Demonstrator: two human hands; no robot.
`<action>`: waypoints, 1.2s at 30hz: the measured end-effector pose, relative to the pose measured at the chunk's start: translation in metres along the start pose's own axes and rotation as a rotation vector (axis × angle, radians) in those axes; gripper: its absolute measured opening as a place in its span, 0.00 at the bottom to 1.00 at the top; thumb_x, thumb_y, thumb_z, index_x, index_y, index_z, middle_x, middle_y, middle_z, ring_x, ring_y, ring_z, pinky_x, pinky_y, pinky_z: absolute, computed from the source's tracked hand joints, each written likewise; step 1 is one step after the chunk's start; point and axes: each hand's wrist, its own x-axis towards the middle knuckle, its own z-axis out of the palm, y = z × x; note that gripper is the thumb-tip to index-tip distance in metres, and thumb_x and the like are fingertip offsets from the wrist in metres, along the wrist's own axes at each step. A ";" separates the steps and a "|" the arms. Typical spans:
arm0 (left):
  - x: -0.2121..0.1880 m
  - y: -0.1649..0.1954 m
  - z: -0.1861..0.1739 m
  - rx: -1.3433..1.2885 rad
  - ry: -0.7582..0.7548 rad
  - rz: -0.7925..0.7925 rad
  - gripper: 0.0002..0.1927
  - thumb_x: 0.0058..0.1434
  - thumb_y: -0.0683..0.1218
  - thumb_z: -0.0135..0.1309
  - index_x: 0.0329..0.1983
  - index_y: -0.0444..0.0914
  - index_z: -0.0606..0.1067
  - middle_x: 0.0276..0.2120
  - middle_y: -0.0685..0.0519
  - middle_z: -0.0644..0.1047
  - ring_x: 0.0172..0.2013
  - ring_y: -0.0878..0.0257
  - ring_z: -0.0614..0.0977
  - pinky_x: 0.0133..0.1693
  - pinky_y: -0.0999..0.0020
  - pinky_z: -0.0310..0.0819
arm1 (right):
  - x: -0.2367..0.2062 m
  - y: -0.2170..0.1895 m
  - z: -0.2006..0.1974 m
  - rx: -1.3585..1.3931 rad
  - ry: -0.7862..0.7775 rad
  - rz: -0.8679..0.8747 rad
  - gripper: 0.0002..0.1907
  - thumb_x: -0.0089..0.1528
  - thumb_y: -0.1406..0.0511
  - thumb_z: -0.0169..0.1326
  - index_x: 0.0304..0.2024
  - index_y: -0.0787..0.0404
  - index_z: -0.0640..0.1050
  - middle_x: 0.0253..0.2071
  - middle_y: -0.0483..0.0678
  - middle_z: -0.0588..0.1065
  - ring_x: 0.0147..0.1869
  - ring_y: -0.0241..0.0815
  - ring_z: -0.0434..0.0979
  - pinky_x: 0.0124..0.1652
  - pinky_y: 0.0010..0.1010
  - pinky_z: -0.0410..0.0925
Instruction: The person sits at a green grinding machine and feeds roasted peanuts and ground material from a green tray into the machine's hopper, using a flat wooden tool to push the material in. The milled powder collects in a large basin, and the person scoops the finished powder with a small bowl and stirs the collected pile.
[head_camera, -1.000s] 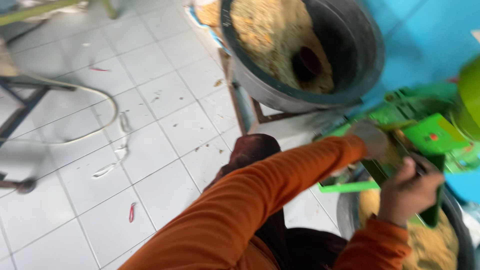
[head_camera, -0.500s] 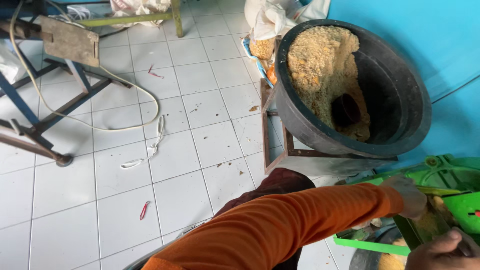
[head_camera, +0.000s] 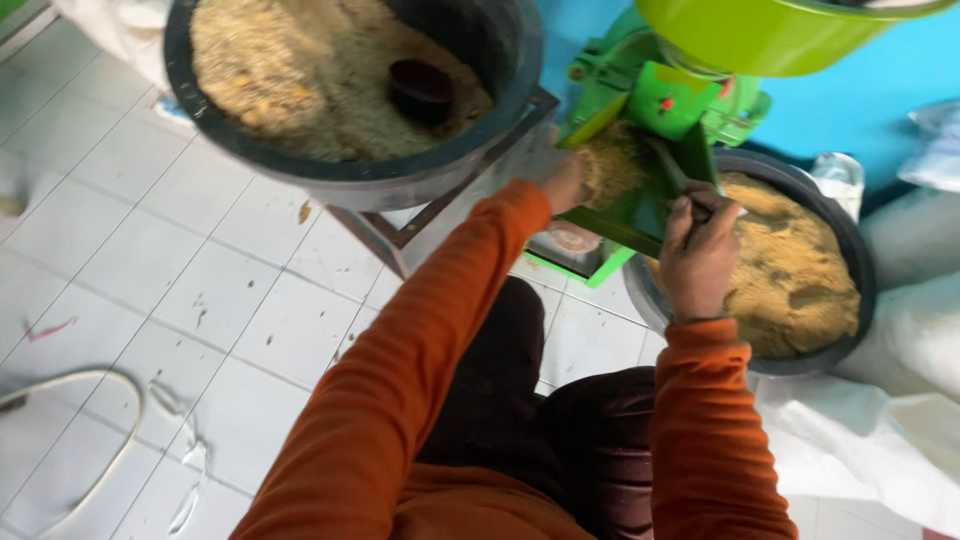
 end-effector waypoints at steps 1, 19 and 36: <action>0.003 0.000 -0.003 -0.042 -0.072 -0.094 0.09 0.58 0.49 0.57 0.32 0.40 0.82 0.38 0.43 0.82 0.42 0.46 0.83 0.51 0.48 0.74 | 0.000 0.002 -0.002 0.050 0.019 0.021 0.08 0.77 0.69 0.51 0.52 0.69 0.67 0.50 0.59 0.79 0.46 0.49 0.84 0.46 0.37 0.75; 0.041 -0.036 0.036 -0.014 0.001 0.204 0.14 0.67 0.48 0.48 0.35 0.37 0.81 0.52 0.43 0.79 0.67 0.37 0.65 0.68 0.38 0.50 | 0.026 -0.005 -0.072 -0.113 -0.110 0.022 0.06 0.73 0.72 0.53 0.48 0.68 0.68 0.43 0.57 0.80 0.39 0.45 0.83 0.38 0.31 0.75; 0.065 -0.002 -0.018 0.432 -0.320 0.274 0.06 0.63 0.41 0.57 0.32 0.40 0.84 0.39 0.47 0.81 0.56 0.53 0.74 0.73 0.39 0.47 | -0.005 -0.066 -0.151 0.169 -0.027 0.282 0.06 0.78 0.73 0.50 0.51 0.70 0.66 0.52 0.60 0.77 0.52 0.39 0.82 0.53 0.26 0.76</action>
